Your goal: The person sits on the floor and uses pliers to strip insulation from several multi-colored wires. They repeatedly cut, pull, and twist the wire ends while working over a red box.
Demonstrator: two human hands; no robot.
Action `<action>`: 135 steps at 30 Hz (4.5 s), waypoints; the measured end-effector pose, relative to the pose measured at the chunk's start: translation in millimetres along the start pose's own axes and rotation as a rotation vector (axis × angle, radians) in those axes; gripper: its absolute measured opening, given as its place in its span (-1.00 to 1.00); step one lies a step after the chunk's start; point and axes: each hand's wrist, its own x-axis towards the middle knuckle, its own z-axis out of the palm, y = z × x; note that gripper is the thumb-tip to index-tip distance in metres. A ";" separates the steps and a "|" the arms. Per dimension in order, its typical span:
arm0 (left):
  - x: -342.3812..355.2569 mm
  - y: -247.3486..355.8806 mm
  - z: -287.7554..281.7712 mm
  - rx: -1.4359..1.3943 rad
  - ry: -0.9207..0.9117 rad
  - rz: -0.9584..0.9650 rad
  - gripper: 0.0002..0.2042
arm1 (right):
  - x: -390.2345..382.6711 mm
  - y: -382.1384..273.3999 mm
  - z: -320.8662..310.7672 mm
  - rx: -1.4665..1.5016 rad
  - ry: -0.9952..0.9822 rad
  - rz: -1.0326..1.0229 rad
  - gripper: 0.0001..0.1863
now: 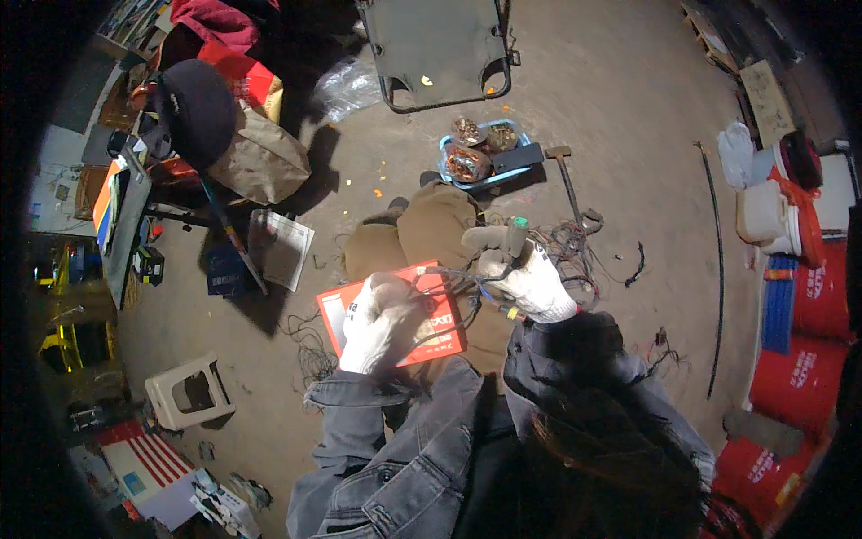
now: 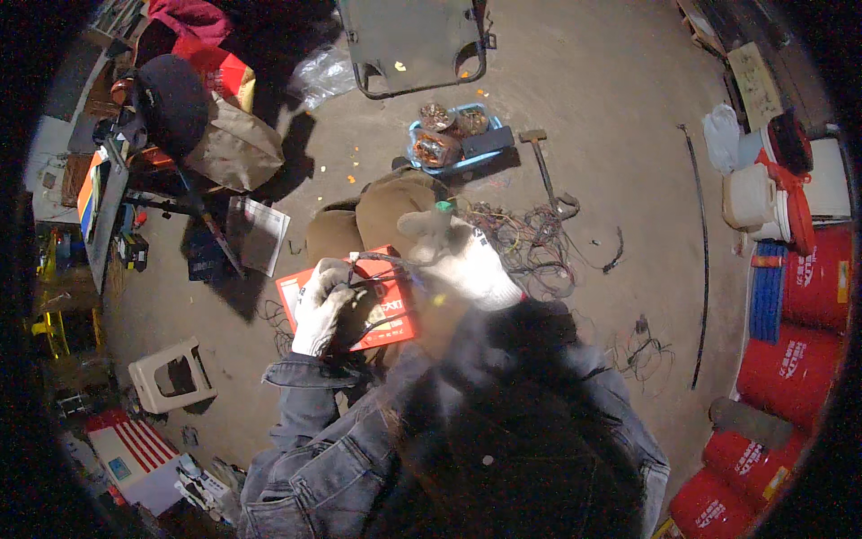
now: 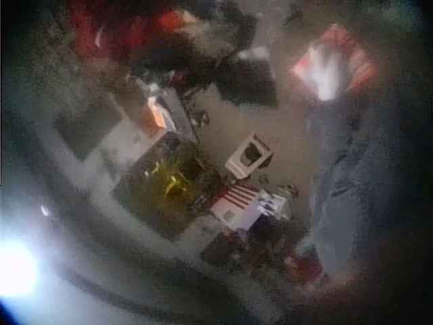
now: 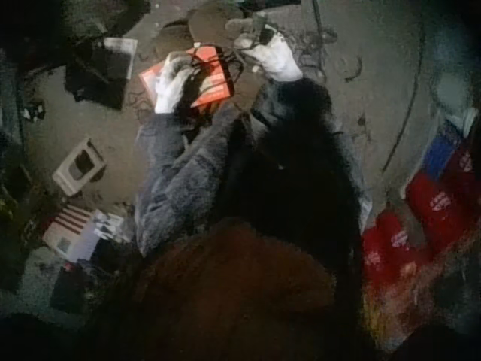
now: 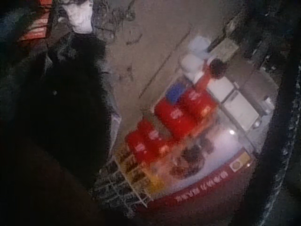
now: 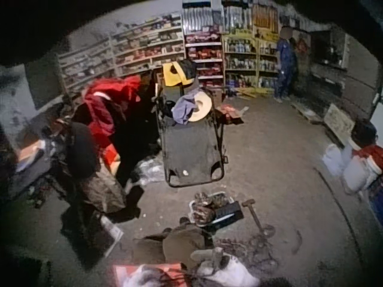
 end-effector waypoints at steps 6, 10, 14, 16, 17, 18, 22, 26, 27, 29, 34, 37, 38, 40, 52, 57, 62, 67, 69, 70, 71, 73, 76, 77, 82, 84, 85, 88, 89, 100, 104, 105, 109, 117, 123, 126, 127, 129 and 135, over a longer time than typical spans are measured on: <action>-2.3 1.0 5.3 -0.067 0.068 0.005 -0.75 | -6.0 -12.0 20.8 0.373 -0.055 0.051 -0.60; -2.0 9.8 10.6 -0.048 0.163 0.068 -0.77 | -10.8 -8.0 25.8 0.367 0.089 -0.031 -0.64; -3.3 14.6 11.3 -0.055 0.197 0.125 -0.78 | -13.1 -8.5 25.0 0.255 -0.024 -0.319 -0.65; -5.2 14.6 9.8 -0.049 0.197 0.157 -0.80 | -19.4 -12.2 23.7 0.355 -0.076 -0.218 -0.68; -6.2 14.3 8.9 -0.046 0.197 0.173 -0.80 | -21.5 -14.5 23.9 0.402 -0.048 -0.205 -0.69; -6.9 13.5 7.8 -0.037 0.187 0.188 -0.81 | -22.8 -17.0 25.0 0.451 -0.029 -0.208 -0.69; -9.3 11.5 4.0 0.033 0.215 0.164 -0.84 | -19.2 -27.3 34.9 0.388 0.153 -0.141 -0.71; -13.9 11.6 1.3 -0.035 0.116 -0.011 -0.84 | -11.8 -33.3 47.1 0.844 0.148 -0.069 -0.80; -13.6 11.0 1.4 0.009 0.166 0.086 -0.85 | -9.5 -33.8 49.1 0.878 0.227 -0.043 -0.80; -11.9 8.8 1.6 0.116 0.260 0.318 -0.80 | -3.8 -35.4 49.9 0.865 0.446 0.058 -0.78; -13.4 0.7 9.6 0.027 0.357 -0.002 -0.80 | 10.6 -34.6 43.9 0.968 0.471 0.065 -0.81; -18.3 -6.2 10.9 0.052 0.415 -0.069 -0.79 | 19.9 -30.7 38.6 0.967 0.594 0.051 -0.77; -19.9 -8.8 10.2 0.073 0.366 -0.135 -0.73 | 20.8 -29.1 35.8 0.967 0.569 0.048 -0.74; -21.8 -13.1 10.2 0.109 0.360 -0.088 -0.71 | 27.0 -24.6 29.9 0.998 0.618 0.071 -0.75; -15.5 -0.3 11.1 0.244 0.287 -0.116 -0.59 | 41.8 -8.3 9.9 0.956 0.561 0.022 -0.83; -4.3 7.1 17.1 0.344 0.265 -0.003 -0.65 | 45.1 -8.8 13.7 0.947 0.566 0.060 -0.74; 6.0 0.6 22.2 0.253 0.246 -0.013 -0.79 | 42.5 -2.5 3.0 0.901 0.547 0.034 -0.88; 4.7 -3.6 23.6 0.272 0.312 0.055 -0.84 | 42.8 12.4 -11.3 0.325 0.681 -0.075 -0.75; 3.2 -4.5 25.2 0.323 0.347 0.167 -0.83 | 43.5 12.4 -11.1 0.134 0.828 -0.140 -0.70; 3.3 -4.6 26.9 0.303 0.345 0.143 -0.83 | 43.1 8.0 -10.1 -0.439 0.785 -0.392 -0.69; 2.6 -4.5 27.9 0.308 0.346 0.151 -0.82 | 42.4 1.8 -7.1 -0.832 0.768 -0.664 -0.67; 3.5 -3.1 28.5 0.275 0.332 0.005 -0.83 | 34.8 -23.3 -4.4 -0.855 0.551 -0.559 -0.60; 5.1 2.5 26.1 0.432 0.298 0.212 -0.82 | 16.3 -58.5 20.4 -1.541 0.280 -0.563 -0.75; 7.1 3.2 25.6 0.525 0.288 0.313 -0.74 | 5.0 -68.5 27.0 -1.626 0.151 -0.770 -0.76; 29.4 -21.4 37.1 0.380 0.082 -0.703 -0.75 | -17.0 -63.4 64.1 -1.324 -0.387 -0.580 -0.75; 18.8 -40.2 40.5 0.403 0.196 -0.371 -0.74 | -4.3 -39.5 77.2 -1.133 -0.521 -0.579 -0.75; 11.6 -49.6 39.0 0.424 0.242 -0.273 -0.73 | 2.8 -26.1 82.9 -1.048 -0.574 -0.567 -0.74; -1.8 -72.8 40.2 0.370 0.346 0.020 -0.76 | 15.3 10.8 94.8 -0.849 -0.702 -0.523 -0.74; -5.7 -75.9 38.6 0.415 0.345 0.035 -0.77 | 16.5 20.1 96.0 -0.798 -0.728 -0.505 -0.74; 0.3 -66.5 31.9 0.304 0.240 -0.042 -0.80 | 19.4 49.8 96.8 -0.546 -0.826 -0.371 -0.72; 0.2 -49.9 33.1 0.257 0.243 -0.018 -0.83 | 18.4 61.6 91.7 -0.489 -0.830 -0.329 -0.71; 2.4 -44.2 31.5 0.233 0.247 0.004 -0.84 | 19.4 65.0 89.7 -0.477 -0.831 -0.320 -0.71; 9.0 -19.6 26.0 0.437 0.293 0.295 -0.78 | 22.4 61.2 85.5 -0.424 -0.812 -0.294 -0.71; 5.8 -10.1 19.2 0.286 0.254 0.060 -0.87 | 0.3 -13.1 66.3 -0.762 -0.149 -0.328 -0.68; 1.5 -5.0 9.2 0.159 0.227 0.171 -0.86 | 20.7 7.1 38.9 -0.988 -0.082 -0.280 -0.72; 2.5 -8.1 6.4 0.135 0.215 0.188 -0.86 | 21.4 10.2 29.7 -1.059 -0.187 -0.384 -0.73; 2.7 -9.5 6.4 0.124 0.217 0.177 -0.86 | 21.0 9.8 28.1 -1.094 -0.234 -0.447 -0.73; 3.5 -11.3 9.2 0.060 0.246 0.104 -0.87 | 20.4 7.2 25.8 -1.197 -0.272 -0.404 -0.77; 1.5 -8.4 13.3 0.004 0.231 -0.118 -0.88 | 26.8 11.9 25.7 -1.163 -0.280 -0.311 -0.80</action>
